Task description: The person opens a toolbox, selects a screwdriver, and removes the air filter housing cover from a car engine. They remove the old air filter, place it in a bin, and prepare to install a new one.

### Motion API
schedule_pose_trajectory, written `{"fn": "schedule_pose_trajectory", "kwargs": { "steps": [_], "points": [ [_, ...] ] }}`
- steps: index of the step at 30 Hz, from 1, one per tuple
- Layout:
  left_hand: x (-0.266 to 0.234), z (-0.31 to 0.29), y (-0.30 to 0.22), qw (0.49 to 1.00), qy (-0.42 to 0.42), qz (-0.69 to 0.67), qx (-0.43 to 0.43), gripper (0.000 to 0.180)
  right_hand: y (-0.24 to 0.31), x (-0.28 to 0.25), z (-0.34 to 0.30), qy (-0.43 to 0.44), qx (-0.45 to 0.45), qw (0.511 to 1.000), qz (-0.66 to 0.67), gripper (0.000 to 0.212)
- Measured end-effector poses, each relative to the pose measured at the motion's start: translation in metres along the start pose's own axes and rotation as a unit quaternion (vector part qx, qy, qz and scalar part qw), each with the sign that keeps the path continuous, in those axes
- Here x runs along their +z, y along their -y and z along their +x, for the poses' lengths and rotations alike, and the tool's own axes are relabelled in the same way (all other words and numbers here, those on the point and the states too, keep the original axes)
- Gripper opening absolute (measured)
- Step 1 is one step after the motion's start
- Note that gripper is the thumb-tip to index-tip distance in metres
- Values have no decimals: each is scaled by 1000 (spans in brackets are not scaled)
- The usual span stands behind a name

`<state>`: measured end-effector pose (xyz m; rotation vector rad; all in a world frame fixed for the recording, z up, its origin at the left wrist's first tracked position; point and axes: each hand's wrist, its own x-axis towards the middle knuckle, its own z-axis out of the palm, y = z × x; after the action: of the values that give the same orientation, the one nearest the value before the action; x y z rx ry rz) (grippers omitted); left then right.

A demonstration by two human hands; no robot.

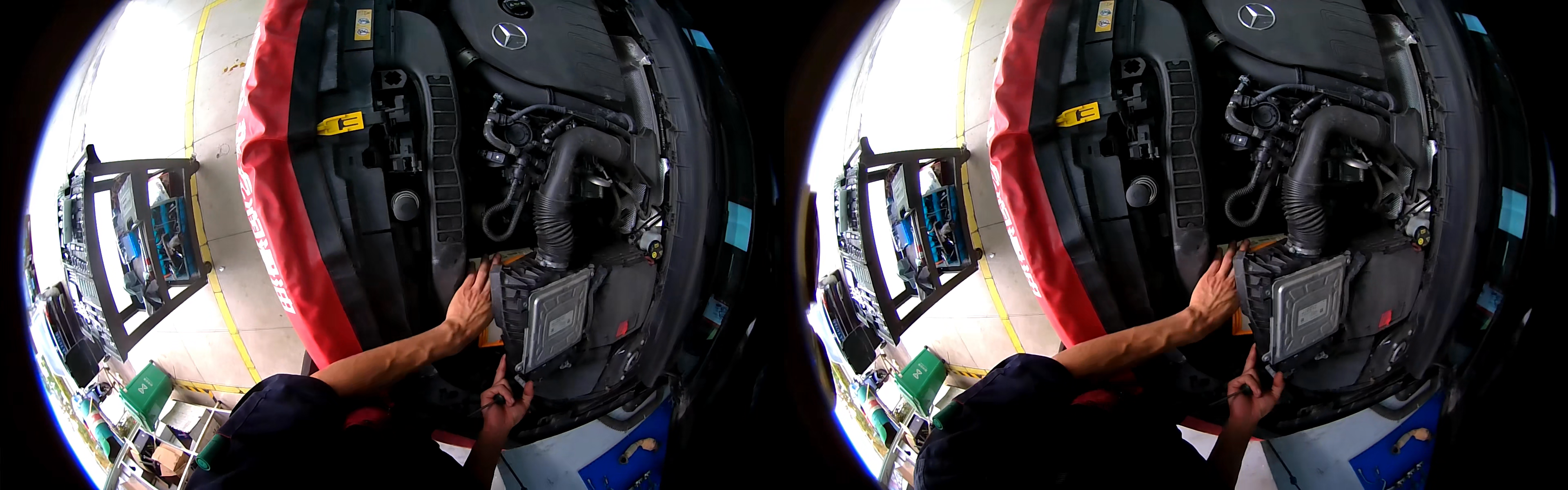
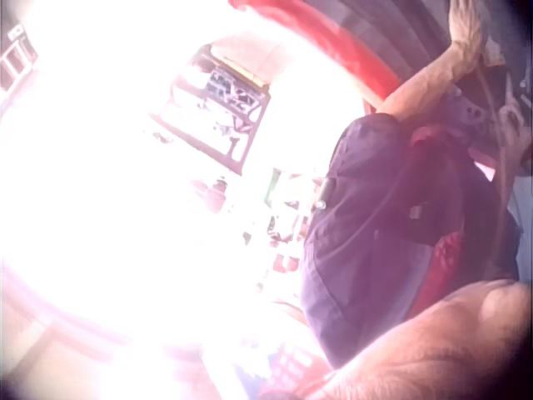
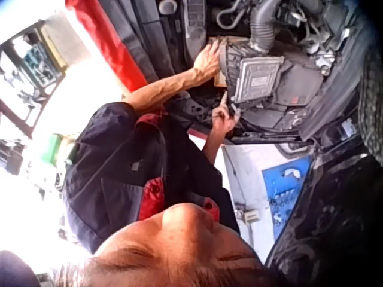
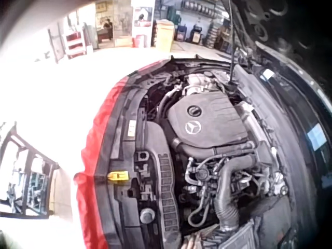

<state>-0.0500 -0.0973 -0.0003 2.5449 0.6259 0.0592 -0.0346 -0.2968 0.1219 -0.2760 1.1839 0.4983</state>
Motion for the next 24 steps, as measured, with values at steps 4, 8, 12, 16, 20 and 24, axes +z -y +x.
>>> {"fn": "schedule_pose_trajectory", "kwargs": {
  "steps": [4,8,12,16,20,24],
  "points": [
    [-24,-70,-30,779,109,-598,-153,70,-9,-14,13,62,10,998,-29,87],
    [-11,-29,-20,406,137,-868,-251,74,-10,-25,23,89,23,996,-22,87],
    [-3,-19,-28,349,158,-891,-245,62,-15,-24,27,124,28,991,-33,87],
    [-22,-19,-27,377,156,-877,-254,70,-18,-33,29,141,27,989,-39,72],
    [-31,-17,-34,396,130,-868,-270,71,-16,-29,22,98,10,992,-73,53],
    [-15,-18,-25,403,168,-862,-259,68,-8,-52,37,-42,-9,904,-425,49]
  ]
}}
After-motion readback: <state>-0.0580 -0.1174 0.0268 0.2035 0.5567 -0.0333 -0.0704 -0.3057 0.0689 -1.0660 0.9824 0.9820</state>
